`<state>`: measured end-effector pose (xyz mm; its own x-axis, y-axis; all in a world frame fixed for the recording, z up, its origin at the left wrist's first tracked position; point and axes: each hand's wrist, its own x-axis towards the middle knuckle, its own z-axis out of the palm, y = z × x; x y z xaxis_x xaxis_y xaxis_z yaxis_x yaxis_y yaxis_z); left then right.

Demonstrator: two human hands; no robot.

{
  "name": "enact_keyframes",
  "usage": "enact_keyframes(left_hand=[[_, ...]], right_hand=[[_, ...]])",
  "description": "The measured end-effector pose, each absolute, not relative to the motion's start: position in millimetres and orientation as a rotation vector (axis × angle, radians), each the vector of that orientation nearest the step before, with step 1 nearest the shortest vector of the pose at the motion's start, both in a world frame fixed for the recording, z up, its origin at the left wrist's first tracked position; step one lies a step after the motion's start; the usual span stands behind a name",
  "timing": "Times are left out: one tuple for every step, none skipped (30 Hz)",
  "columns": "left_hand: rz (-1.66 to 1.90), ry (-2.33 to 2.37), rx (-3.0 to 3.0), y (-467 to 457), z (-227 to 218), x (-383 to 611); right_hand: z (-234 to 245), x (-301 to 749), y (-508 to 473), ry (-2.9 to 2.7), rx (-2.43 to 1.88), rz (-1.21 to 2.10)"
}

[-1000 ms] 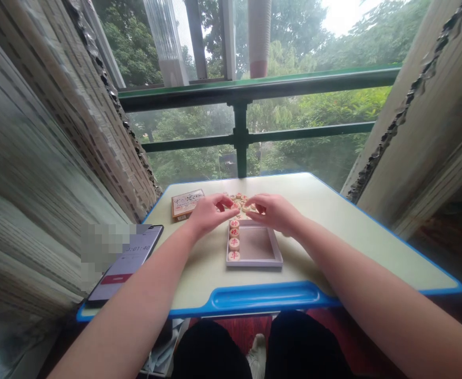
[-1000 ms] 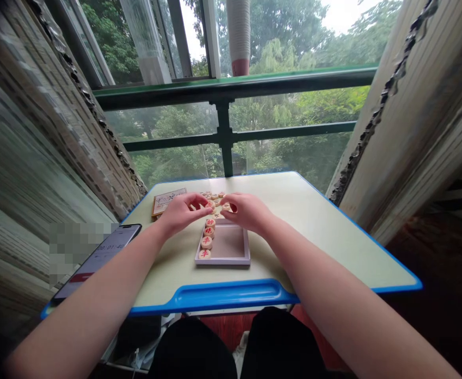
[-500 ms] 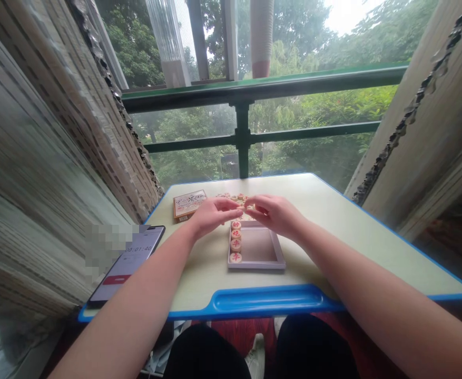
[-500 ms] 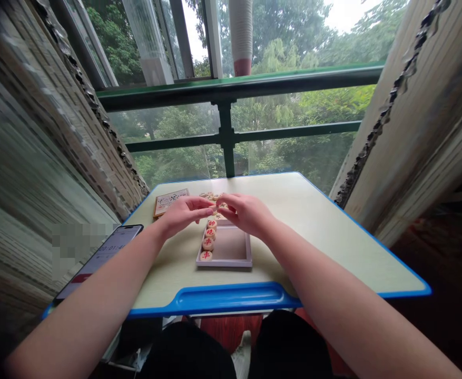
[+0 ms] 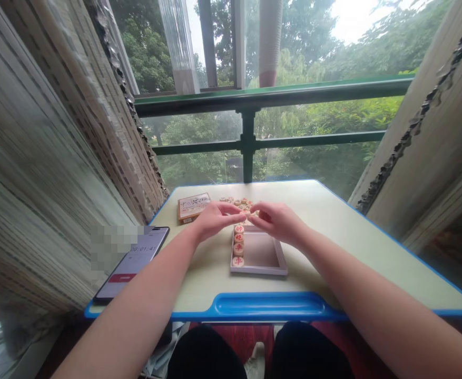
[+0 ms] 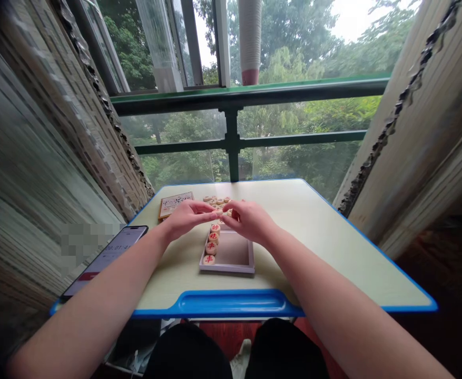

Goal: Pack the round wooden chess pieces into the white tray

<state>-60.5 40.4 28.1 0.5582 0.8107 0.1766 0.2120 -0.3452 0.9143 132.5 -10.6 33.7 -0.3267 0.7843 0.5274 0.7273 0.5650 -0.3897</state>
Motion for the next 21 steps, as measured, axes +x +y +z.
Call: enact_keyframes(left_hand=[[0.803,0.832,1.846,40.7,27.9,-60.6],[0.809,0.832,1.839,41.0,27.7,-60.7],[0.818,0.835,1.83,41.4,27.4,-60.8],[0.826,0.836,1.823,41.8,27.3,-60.9],[0.832,0.837,1.816,42.0,27.2,-60.9],[0.833,0.836,1.811,42.2,27.3,-60.8],[0.828,0.835,1.81,42.2,27.4,-60.7],[0.82,0.836,1.813,42.1,27.5,-60.6],[0.811,0.84,1.82,41.8,27.6,-60.3],[0.803,0.845,1.829,41.5,27.6,-60.1],[0.799,0.85,1.836,41.2,27.5,-59.9],[0.796,0.849,1.84,40.9,27.3,-59.7],[0.794,0.844,1.839,40.7,27.0,-59.5],[0.791,0.836,1.837,40.6,26.8,-59.4],[0.79,0.828,1.834,40.5,26.5,-59.4],[0.791,0.821,1.833,40.5,26.4,-59.4],[0.793,0.815,1.834,40.5,26.4,-59.4],[0.798,0.81,1.837,40.4,26.6,-59.4],[0.802,0.808,1.842,40.2,26.8,-59.4],[0.803,0.809,1.849,39.9,27.1,-59.4],[0.803,0.813,1.857,39.4,27.5,-59.3]], right_hand=[[34.4,132.2,-11.2,-2.11,-1.198,0.136],[35.0,132.2,-11.7,-2.106,-1.192,0.162],[35.4,132.2,-12.0,-2.098,-1.19,0.184],[35.7,132.4,-12.0,-2.087,-1.19,0.201],[35.7,132.5,-11.9,-2.074,-1.192,0.216],[35.6,132.5,-11.6,-2.06,-1.194,0.232],[35.4,132.4,-11.2,-2.049,-1.194,0.251],[35.1,132.2,-10.9,-2.04,-1.192,0.272],[34.8,131.9,-10.5,-2.032,-1.19,0.295],[34.5,131.5,-10.2,-2.026,-1.189,0.319],[34.3,131.3,-9.9,-2.021,-1.19,0.344],[34.1,131.1,-9.6,-2.017,-1.191,0.368],[34.1,131.1,-9.4,-2.013,-1.193,0.39],[34.1,131.3,-9.3,-2.01,-1.196,0.408],[34.3,131.7,-9.2,-2.01,-1.2,0.42],[34.7,132.1,-9.3,-2.012,-1.204,0.427],[35.3,132.5,-9.5,-2.015,-1.205,0.431],[35.9,132.8,-9.9,-2.02,-1.203,0.436],[36.7,132.9,-10.5,-2.022,-1.198,0.443],[37.4,132.8,-11.2,-2.023,-1.192,0.45],[38.1,132.5,-12.0,-2.022,-1.188,0.457]])
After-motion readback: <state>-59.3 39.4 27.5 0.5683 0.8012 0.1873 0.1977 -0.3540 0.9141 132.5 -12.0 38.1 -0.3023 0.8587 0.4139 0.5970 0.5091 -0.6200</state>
